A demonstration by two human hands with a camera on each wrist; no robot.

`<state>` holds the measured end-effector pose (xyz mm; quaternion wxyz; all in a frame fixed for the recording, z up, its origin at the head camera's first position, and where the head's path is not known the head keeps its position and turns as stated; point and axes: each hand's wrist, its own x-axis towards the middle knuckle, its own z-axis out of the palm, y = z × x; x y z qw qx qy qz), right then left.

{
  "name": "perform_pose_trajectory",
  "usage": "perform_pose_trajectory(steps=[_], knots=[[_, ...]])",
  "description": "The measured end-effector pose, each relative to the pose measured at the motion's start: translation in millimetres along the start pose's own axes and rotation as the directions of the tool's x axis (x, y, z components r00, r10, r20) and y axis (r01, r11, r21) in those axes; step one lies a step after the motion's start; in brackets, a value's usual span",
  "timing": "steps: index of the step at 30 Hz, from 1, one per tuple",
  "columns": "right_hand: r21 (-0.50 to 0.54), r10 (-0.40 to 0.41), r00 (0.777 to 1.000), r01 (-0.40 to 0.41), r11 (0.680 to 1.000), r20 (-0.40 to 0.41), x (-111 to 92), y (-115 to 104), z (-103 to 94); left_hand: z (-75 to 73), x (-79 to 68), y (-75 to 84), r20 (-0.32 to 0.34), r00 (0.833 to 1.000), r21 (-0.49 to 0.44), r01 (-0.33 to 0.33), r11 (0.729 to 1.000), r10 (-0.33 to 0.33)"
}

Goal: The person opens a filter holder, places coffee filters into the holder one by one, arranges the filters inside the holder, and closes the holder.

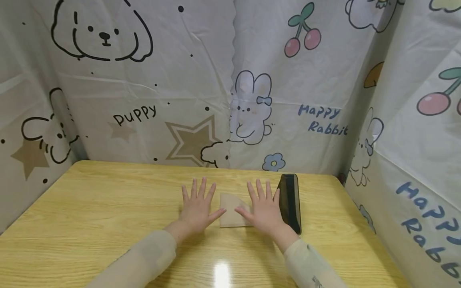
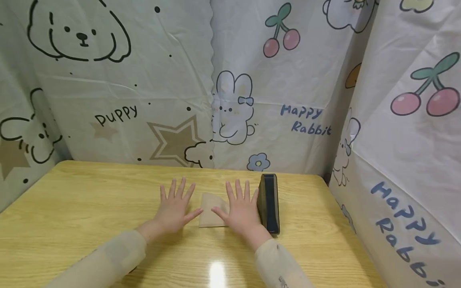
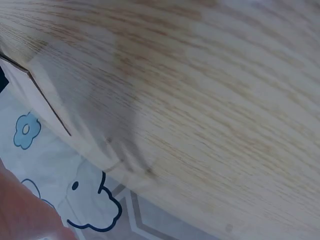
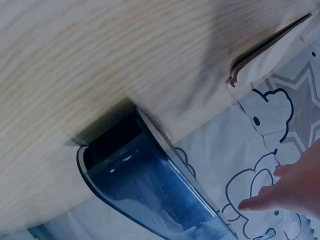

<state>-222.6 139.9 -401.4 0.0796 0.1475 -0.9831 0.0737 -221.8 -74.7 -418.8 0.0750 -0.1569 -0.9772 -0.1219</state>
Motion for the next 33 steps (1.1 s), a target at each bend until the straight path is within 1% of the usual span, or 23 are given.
perform_pose_trajectory(steps=[2,6,9,12,14,16,19,22,25,29,33], knots=[[-0.018,0.0,1.0,0.0,1.0,-0.021,1,1,-2.8,-0.3,0.4,-0.2,0.002,1.0,0.005,-0.002,1.0,0.001],[-0.038,0.013,0.997,-0.015,0.999,-0.077,3,4,-8.4,-1.8,0.1,-0.6,0.009,1.0,-0.014,-0.007,1.0,0.007],[-0.037,0.045,0.993,-0.049,0.998,-0.11,5,7,-12.4,-3.7,-0.8,-0.8,0.013,1.0,-0.028,-0.007,1.0,0.007],[-0.024,0.101,0.985,-0.105,0.994,-0.143,7,12,-14.6,-5.1,-1.6,-1.3,0.029,1.0,-0.032,0.0,0.999,0.001],[-0.015,0.14,0.974,-0.145,0.989,-0.178,7,17,-14.8,-4.8,-2.3,-2.4,0.027,1.0,-0.038,0.003,0.999,-0.002],[0.014,0.187,0.959,-0.188,0.982,-0.214,8,24,-15.5,-4.1,-2.8,-3.6,0.029,1.0,-0.041,0.006,0.999,-0.005],[0.083,0.264,0.933,-0.252,0.964,-0.243,8,33,-17.3,-2.3,-3.3,-5.7,0.012,1.0,-0.043,0.005,0.999,-0.005],[0.162,0.339,0.915,-0.309,0.937,-0.218,8,43,-18.2,-1.2,-3.9,-7.4,0.006,1.0,-0.035,0.01,0.999,-0.01],[0.23,0.383,0.909,-0.342,0.911,-0.166,7,50,-18.9,-1.0,-4.5,-9.1,0.003,1.0,-0.031,0.016,0.999,-0.016],[0.287,0.404,0.907,-0.357,0.889,-0.122,7,57,-20.2,-2.1,-5.8,-10.0,0.013,1.0,-0.029,0.018,0.999,-0.018],[0.286,0.399,0.91,-0.356,0.89,-0.109,5,61,-23.9,-4.5,-6.9,-9.6,0.022,1.0,-0.041,0.018,0.999,-0.017]])
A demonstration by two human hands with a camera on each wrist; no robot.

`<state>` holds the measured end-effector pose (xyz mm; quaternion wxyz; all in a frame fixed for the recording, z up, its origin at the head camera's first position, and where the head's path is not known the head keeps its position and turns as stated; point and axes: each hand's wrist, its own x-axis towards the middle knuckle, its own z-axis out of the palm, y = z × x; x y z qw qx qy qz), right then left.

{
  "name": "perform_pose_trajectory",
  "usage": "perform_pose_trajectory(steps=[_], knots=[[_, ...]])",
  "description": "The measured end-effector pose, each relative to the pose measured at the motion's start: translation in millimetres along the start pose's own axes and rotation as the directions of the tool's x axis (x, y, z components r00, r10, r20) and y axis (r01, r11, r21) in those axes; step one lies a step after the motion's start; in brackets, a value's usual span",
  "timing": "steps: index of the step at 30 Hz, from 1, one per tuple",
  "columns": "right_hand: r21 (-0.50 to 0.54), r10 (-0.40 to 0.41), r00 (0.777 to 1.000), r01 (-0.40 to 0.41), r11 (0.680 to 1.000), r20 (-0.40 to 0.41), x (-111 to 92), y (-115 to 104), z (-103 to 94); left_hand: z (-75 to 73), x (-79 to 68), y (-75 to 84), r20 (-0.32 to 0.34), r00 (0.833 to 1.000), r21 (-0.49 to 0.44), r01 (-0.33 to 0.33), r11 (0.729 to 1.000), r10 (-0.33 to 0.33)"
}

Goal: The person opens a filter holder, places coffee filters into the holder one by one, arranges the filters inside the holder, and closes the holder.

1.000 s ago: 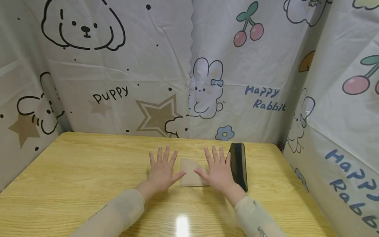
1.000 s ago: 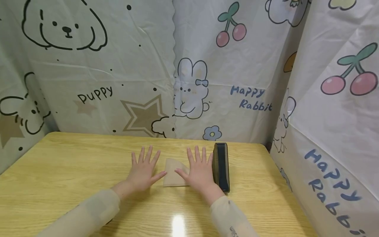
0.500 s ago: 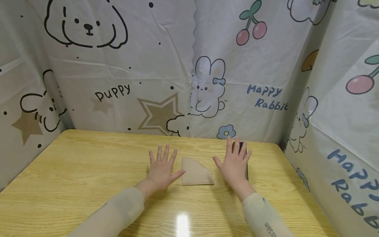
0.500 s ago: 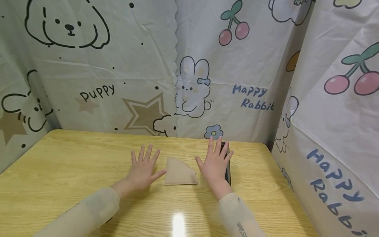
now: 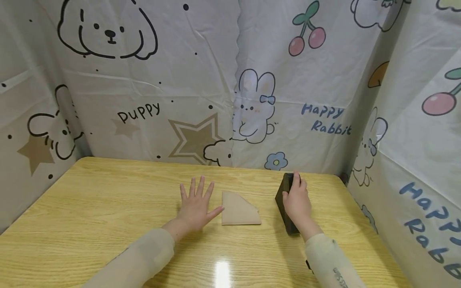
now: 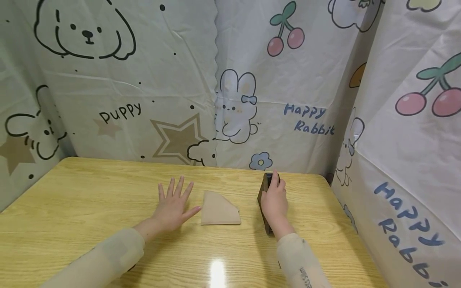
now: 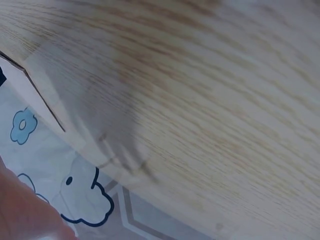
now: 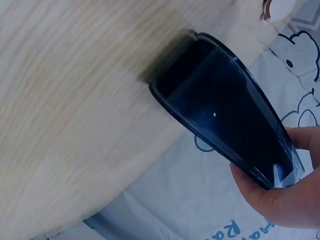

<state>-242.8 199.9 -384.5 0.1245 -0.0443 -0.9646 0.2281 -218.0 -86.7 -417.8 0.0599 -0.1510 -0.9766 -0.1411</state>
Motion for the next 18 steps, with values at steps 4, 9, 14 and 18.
perform_pose_trajectory(steps=[4,9,14,18], knots=[[-0.029,-0.024,0.999,0.025,0.999,0.032,0,3,-5.9,-0.2,-0.5,0.3,-0.01,1.0,-0.002,0.004,1.0,-0.004],[-0.038,-0.042,0.996,0.045,0.998,0.074,-2,7,-13.6,1.0,-0.6,-1.4,-0.023,1.0,0.004,0.001,1.0,-0.001],[-0.037,-0.056,0.991,0.06,0.998,0.118,-5,10,-19.7,1.4,-0.5,-2.5,-0.026,1.0,-0.007,-0.002,1.0,0.002],[-0.036,-0.056,0.986,0.063,0.997,0.157,-8,11,-23.7,0.3,-1.2,-2.9,-0.021,1.0,-0.026,-0.001,1.0,0.001]])
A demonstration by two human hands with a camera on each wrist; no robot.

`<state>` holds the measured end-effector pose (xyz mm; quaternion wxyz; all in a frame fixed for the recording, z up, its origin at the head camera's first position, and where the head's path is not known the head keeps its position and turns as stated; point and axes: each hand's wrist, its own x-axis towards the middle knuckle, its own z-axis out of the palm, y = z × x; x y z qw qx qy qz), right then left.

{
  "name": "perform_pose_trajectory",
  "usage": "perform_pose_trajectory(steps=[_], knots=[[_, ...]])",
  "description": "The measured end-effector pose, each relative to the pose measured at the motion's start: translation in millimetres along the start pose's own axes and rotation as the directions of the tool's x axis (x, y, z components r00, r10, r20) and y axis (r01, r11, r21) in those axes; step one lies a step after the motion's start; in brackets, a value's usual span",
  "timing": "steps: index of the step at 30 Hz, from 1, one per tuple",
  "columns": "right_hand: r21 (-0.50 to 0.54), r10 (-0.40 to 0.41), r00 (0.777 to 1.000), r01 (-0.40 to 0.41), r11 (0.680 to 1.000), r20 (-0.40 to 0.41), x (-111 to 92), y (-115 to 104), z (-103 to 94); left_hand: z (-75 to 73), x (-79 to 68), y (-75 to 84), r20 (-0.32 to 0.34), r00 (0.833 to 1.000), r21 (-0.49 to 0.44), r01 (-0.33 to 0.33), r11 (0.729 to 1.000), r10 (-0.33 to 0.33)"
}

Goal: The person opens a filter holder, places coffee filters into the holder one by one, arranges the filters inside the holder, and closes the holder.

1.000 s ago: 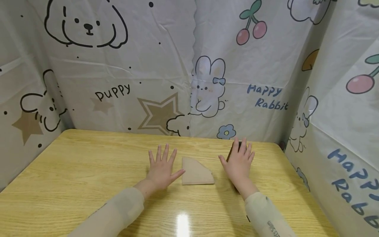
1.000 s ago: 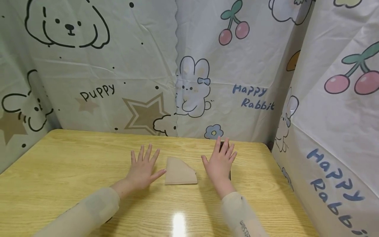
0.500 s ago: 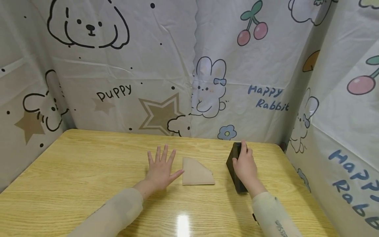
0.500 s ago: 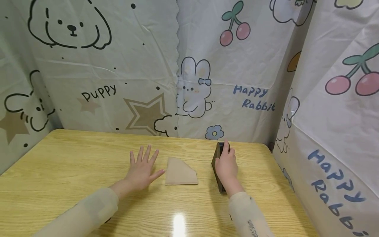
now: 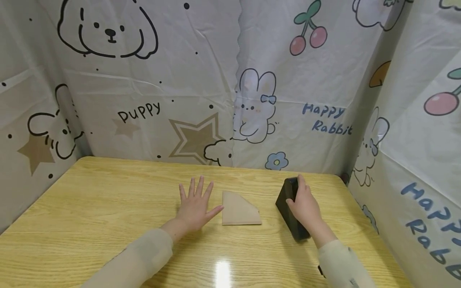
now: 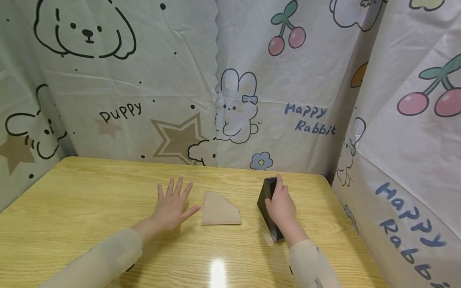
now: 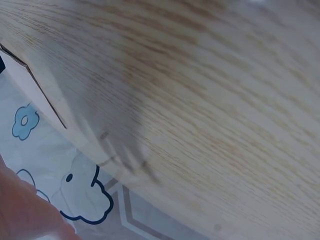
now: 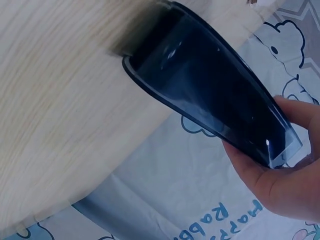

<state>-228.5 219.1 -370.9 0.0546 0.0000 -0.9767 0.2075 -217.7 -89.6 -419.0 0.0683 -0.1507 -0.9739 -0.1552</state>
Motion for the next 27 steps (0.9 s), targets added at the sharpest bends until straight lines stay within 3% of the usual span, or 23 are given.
perform_pose_trajectory(steps=[9,17,27], knots=[[0.056,-0.011,0.984,0.001,0.998,0.176,-9,3,-14.4,-1.8,-1.1,-1.1,0.015,1.0,-0.004,-0.002,1.0,0.002],[0.019,-0.089,0.915,0.089,0.996,0.394,-21,-7,-35.4,-6.2,-0.9,3.5,0.02,0.999,-0.016,-0.028,0.999,0.028],[0.02,-0.152,0.881,0.16,0.987,0.448,-37,-26,-30.6,-18.1,-1.9,23.0,0.047,0.989,-0.111,-0.135,0.985,0.141]])
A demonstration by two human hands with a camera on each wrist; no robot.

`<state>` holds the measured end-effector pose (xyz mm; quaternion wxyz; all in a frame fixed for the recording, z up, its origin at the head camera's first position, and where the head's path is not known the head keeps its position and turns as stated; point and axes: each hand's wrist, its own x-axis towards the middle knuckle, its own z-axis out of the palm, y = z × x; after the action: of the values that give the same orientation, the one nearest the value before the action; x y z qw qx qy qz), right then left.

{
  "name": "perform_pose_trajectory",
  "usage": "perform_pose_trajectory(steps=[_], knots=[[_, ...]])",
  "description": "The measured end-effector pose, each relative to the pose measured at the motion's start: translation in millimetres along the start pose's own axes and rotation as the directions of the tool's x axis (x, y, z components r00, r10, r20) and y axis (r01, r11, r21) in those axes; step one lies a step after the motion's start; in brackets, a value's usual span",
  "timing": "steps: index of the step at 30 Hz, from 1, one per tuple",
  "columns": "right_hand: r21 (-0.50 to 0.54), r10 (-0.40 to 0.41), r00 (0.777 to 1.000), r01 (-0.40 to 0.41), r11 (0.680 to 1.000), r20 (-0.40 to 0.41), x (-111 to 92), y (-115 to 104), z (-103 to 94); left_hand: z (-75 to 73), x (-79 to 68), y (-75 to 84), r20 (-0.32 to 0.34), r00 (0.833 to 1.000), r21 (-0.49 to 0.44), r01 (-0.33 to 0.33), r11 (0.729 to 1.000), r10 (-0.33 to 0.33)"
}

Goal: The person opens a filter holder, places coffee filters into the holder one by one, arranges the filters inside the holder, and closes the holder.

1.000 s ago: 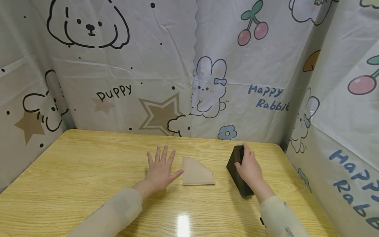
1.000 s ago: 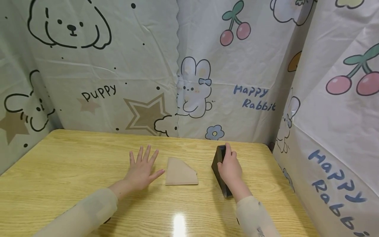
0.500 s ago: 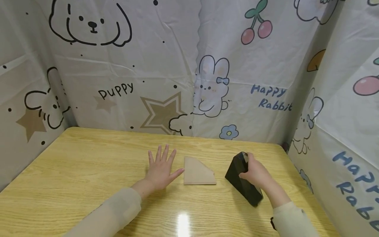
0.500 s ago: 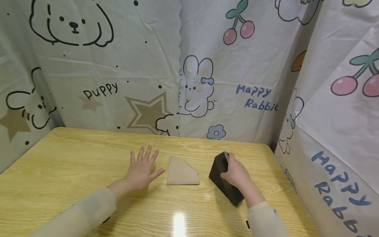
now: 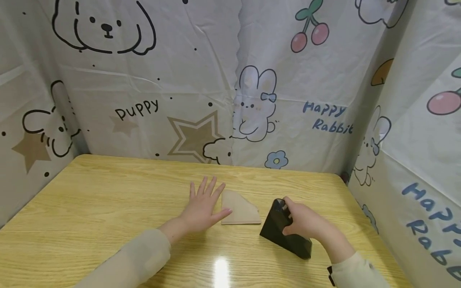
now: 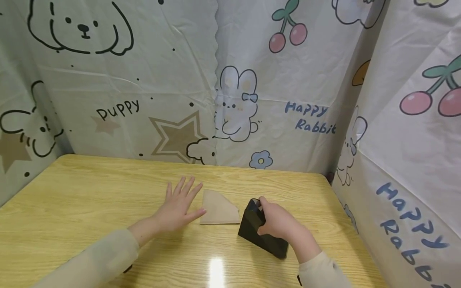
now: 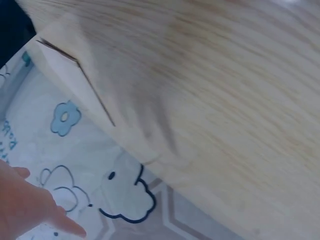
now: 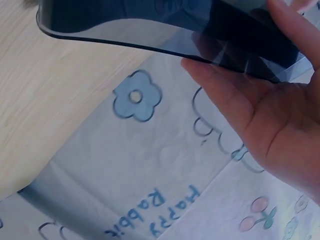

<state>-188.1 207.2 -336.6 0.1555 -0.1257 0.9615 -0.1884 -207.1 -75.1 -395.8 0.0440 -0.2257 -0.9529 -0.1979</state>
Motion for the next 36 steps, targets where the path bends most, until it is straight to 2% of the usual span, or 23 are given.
perform_pose_trajectory(steps=[4,9,13,17,27,31,36], knots=[[-0.007,-0.019,1.0,0.019,1.0,0.016,1,-17,7.5,-2.9,-2.2,9.1,0.0,0.999,-0.024,-0.05,0.998,0.05],[-0.024,-0.128,0.992,0.128,0.991,0.015,7,-41,17.2,-2.9,-4.3,17.6,0.003,0.995,-0.035,-0.101,0.994,0.101],[-0.043,-0.209,0.978,0.209,0.977,0.012,14,-56,23.0,-1.8,-5.6,18.9,-0.001,0.991,-0.037,-0.132,0.991,0.132],[-0.057,-0.248,0.968,0.25,0.967,0.03,22,-65,27.0,-1.7,-8.5,16.7,-0.007,0.987,-0.05,-0.16,0.986,0.159],[-0.057,-0.291,0.956,0.293,0.955,0.034,32,-77,28.3,0.8,-10.7,11.2,0.029,0.986,-0.112,-0.16,0.981,0.164],[-0.053,-0.294,0.954,0.297,0.953,0.051,32,-78,26.6,1.1,-9.3,9.4,0.026,0.984,-0.103,-0.17,0.98,0.173],[0.0,-0.287,0.956,0.288,0.958,0.06,34,-77,23.6,0.7,-7.5,8.4,0.047,0.98,-0.054,-0.193,0.98,0.195]])
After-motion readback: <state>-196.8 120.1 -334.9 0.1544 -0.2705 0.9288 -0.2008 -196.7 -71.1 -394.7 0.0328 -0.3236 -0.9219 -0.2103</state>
